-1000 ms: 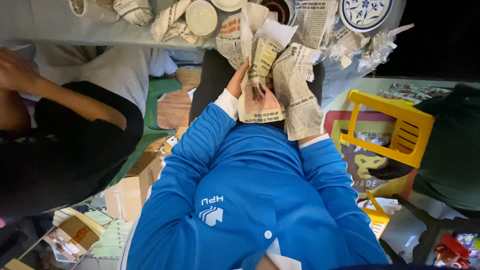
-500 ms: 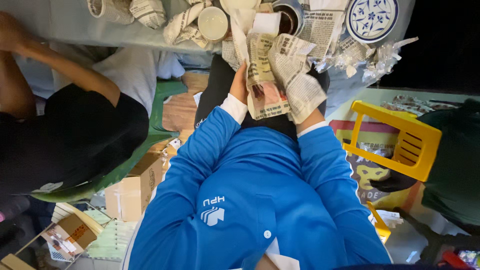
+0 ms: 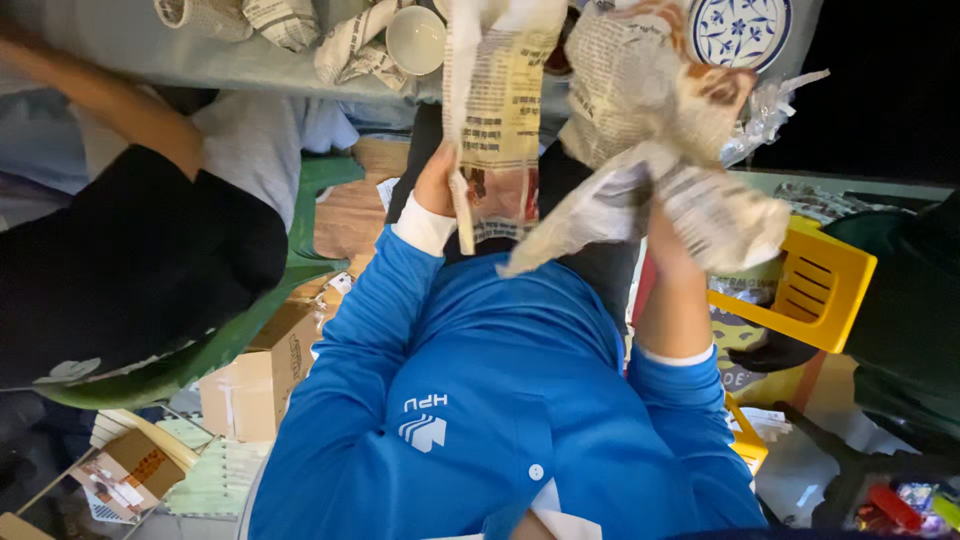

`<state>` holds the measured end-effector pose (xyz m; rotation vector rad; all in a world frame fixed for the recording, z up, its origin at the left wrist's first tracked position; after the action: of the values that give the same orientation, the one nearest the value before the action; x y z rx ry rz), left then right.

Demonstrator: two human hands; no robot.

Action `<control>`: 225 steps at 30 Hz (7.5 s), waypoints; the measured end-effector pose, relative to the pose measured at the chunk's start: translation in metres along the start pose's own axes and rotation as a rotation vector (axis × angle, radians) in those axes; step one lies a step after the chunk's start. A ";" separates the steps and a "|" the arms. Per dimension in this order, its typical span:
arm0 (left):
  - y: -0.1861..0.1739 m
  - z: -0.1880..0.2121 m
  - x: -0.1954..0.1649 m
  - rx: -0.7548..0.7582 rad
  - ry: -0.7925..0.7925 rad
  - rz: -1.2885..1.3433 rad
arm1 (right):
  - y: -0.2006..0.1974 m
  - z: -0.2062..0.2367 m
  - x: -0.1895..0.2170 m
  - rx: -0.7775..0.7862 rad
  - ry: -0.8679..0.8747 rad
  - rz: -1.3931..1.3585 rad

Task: The person sits at a table and wraps ceramic bowls and cups in sheets of newspaper, folding and crumpling the paper around each piece and placing the wrapped items on the table with other already wrapped ceramics.

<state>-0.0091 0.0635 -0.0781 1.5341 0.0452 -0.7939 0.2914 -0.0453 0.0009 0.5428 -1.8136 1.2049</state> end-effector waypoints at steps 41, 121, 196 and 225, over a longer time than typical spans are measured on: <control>0.051 0.014 0.020 -0.128 -0.216 0.087 | 0.018 -0.007 0.065 0.688 0.451 -0.664; 0.092 0.016 -0.012 0.392 -0.079 -0.588 | 0.027 -0.022 0.014 0.346 0.399 -1.064; 0.095 -0.021 -0.010 0.354 -0.327 -0.298 | -0.001 -0.031 0.045 0.332 0.692 -0.994; 0.073 0.010 0.000 0.197 -0.156 -0.511 | 0.001 -0.002 0.025 0.331 0.512 -0.827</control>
<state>0.0220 0.0432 -0.0143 1.6633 0.2583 -1.3537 0.2783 -0.0402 0.0219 0.9488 -0.8084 0.9272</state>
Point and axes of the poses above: each hand's wrist, its own z-axis away from the middle knuckle, its own y-axis out of the palm, x = y × z, the point moved 4 cm from there along -z, towards the middle knuckle, and after that the axes turned 10 degrees about y, right-handed, at the moved point
